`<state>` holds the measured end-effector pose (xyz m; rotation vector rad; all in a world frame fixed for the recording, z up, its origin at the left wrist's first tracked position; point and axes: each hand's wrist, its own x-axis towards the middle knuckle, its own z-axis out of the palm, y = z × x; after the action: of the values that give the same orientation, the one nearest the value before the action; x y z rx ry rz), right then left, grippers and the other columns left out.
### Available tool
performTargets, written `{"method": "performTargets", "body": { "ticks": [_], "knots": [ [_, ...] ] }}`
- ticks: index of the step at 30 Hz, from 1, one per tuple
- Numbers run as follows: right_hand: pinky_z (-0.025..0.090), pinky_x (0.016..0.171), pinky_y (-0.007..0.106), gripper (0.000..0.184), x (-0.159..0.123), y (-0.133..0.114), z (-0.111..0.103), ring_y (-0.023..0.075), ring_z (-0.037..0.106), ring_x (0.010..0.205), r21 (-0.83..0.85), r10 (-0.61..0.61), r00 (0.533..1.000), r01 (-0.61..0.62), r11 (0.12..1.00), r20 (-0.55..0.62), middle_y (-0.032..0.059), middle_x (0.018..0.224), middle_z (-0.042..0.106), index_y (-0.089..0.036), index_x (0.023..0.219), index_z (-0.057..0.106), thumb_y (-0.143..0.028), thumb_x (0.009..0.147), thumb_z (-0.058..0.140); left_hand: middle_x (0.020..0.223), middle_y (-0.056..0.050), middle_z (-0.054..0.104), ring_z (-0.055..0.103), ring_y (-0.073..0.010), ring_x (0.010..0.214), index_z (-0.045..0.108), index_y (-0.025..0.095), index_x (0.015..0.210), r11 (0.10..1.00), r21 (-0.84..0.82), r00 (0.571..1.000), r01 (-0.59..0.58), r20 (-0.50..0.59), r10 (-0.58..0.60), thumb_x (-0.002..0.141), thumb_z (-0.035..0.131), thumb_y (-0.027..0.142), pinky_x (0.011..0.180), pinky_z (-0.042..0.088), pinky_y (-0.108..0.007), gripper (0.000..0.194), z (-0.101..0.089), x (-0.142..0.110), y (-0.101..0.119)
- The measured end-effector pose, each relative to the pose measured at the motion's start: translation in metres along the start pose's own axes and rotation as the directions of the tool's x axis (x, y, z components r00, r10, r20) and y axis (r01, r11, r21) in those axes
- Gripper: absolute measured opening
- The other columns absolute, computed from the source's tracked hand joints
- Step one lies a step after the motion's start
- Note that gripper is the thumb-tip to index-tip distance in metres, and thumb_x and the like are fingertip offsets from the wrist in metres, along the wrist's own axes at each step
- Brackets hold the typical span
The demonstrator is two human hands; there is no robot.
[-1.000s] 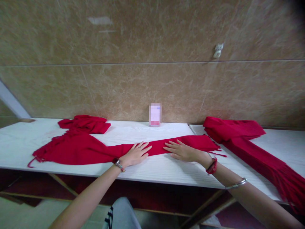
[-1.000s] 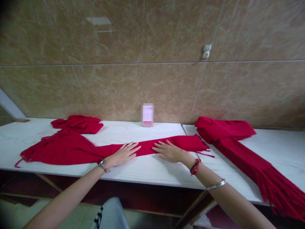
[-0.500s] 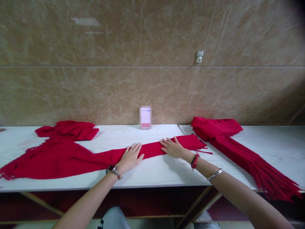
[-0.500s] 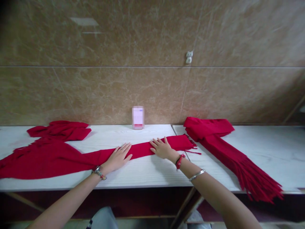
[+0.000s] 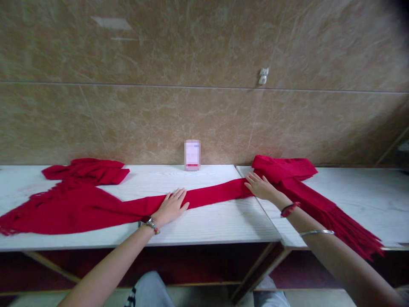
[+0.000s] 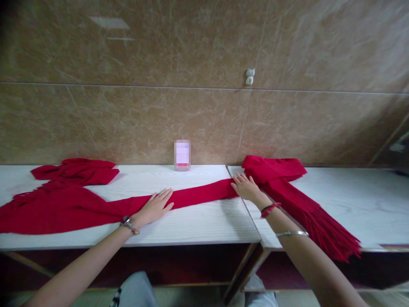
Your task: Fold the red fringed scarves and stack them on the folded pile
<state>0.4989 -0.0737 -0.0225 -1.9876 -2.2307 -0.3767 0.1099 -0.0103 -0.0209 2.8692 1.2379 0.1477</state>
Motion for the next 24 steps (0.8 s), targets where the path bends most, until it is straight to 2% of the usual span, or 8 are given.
{"method": "performTargets", "body": {
  "ticks": [2,6,8,10,13,18,21,24],
  "knots": [
    [0.027,0.096,0.062,0.046,0.015,-0.036,-0.012,0.0357,0.028,0.128,0.010,-0.004,1.000,0.004,1.000,-0.010,0.0225,0.137,0.037,-0.010,0.128,0.045,-0.034,0.092,0.029,0.146,-0.012,0.021,0.015,-0.0232,0.135,0.027,0.014,0.139,1.000,-0.022,1.000,-0.001,0.024,0.001,0.092,0.026,0.043,0.106,0.016,-0.044,0.055,-0.003,0.000,0.000],
    [0.025,0.103,0.050,0.051,0.045,-0.131,-0.031,0.0293,0.023,0.132,0.177,-0.248,0.969,0.243,0.954,0.005,0.0182,0.141,0.032,-0.008,0.133,0.037,-0.038,0.093,0.027,0.147,-0.012,0.018,0.011,-0.0235,0.136,0.026,0.013,0.139,0.999,-0.041,0.999,0.030,0.033,-0.028,0.093,0.022,0.044,0.106,0.015,-0.045,0.056,-0.017,-0.002,-0.012],
    [0.025,0.104,0.048,0.052,0.053,-0.173,-0.032,0.0282,0.022,0.132,0.248,-0.357,0.934,0.346,0.905,0.002,0.0175,0.142,0.031,-0.008,0.135,0.036,-0.038,0.093,0.027,0.147,-0.012,0.017,0.011,-0.0240,0.136,0.026,0.012,0.139,0.997,-0.031,0.998,0.068,0.018,-0.067,0.093,0.021,0.043,0.106,0.016,-0.045,0.055,-0.022,-0.008,-0.024],
    [0.025,0.104,0.049,0.052,0.057,-0.200,-0.026,0.0274,0.023,0.132,0.299,-0.426,0.905,0.408,0.863,-0.005,0.0170,0.142,0.031,-0.009,0.136,0.034,-0.039,0.093,0.028,0.147,-0.012,0.018,0.012,-0.0248,0.136,0.026,0.012,0.139,0.995,-0.013,0.995,0.099,0.014,-0.098,0.093,0.022,0.042,0.105,0.018,-0.045,0.055,-0.023,-0.017,-0.037],
    [0.025,0.104,0.049,0.053,0.056,-0.217,-0.011,0.0271,0.025,0.131,0.326,-0.472,0.882,0.446,0.834,-0.001,0.0164,0.141,0.033,-0.010,0.137,0.033,-0.040,0.094,0.026,0.146,-0.012,0.022,0.015,-0.0247,0.135,0.029,0.013,0.138,0.995,0.025,0.995,0.093,0.019,-0.094,0.093,0.025,0.041,0.106,0.019,-0.044,0.053,-0.014,-0.033,-0.051],
    [0.022,0.105,0.049,0.052,0.054,-0.212,0.005,0.0253,0.024,0.132,0.323,-0.482,0.876,0.458,0.828,-0.006,0.0152,0.142,0.031,-0.012,0.138,0.031,-0.039,0.094,0.023,0.145,-0.010,0.027,0.019,-0.0234,0.134,0.029,0.016,0.138,0.996,0.046,0.997,0.072,0.002,-0.072,0.093,0.026,0.040,0.106,0.018,-0.043,0.051,0.001,-0.041,-0.055],
    [0.022,0.104,0.050,0.054,0.056,-0.216,0.000,0.0266,0.024,0.132,0.340,-0.459,0.888,0.428,0.837,0.011,0.0162,0.142,0.031,-0.012,0.138,0.032,-0.042,0.094,0.024,0.146,-0.010,0.022,0.016,-0.0236,0.135,0.029,0.016,0.138,0.999,0.000,0.998,0.052,0.030,-0.052,0.093,0.027,0.042,0.106,0.019,-0.043,0.052,-0.007,-0.039,-0.056],
    [0.021,0.105,0.051,0.056,0.064,-0.234,-0.011,0.0280,0.023,0.132,0.358,-0.454,0.891,0.423,0.833,0.004,0.0169,0.143,0.029,-0.011,0.137,0.033,-0.045,0.092,0.028,0.146,-0.010,0.024,0.017,-0.0208,0.135,0.030,0.016,0.138,0.999,-0.035,1.000,0.027,-0.005,-0.028,0.093,0.027,0.037,0.107,0.019,-0.040,0.049,-0.028,-0.042,-0.074]
  ]
}}
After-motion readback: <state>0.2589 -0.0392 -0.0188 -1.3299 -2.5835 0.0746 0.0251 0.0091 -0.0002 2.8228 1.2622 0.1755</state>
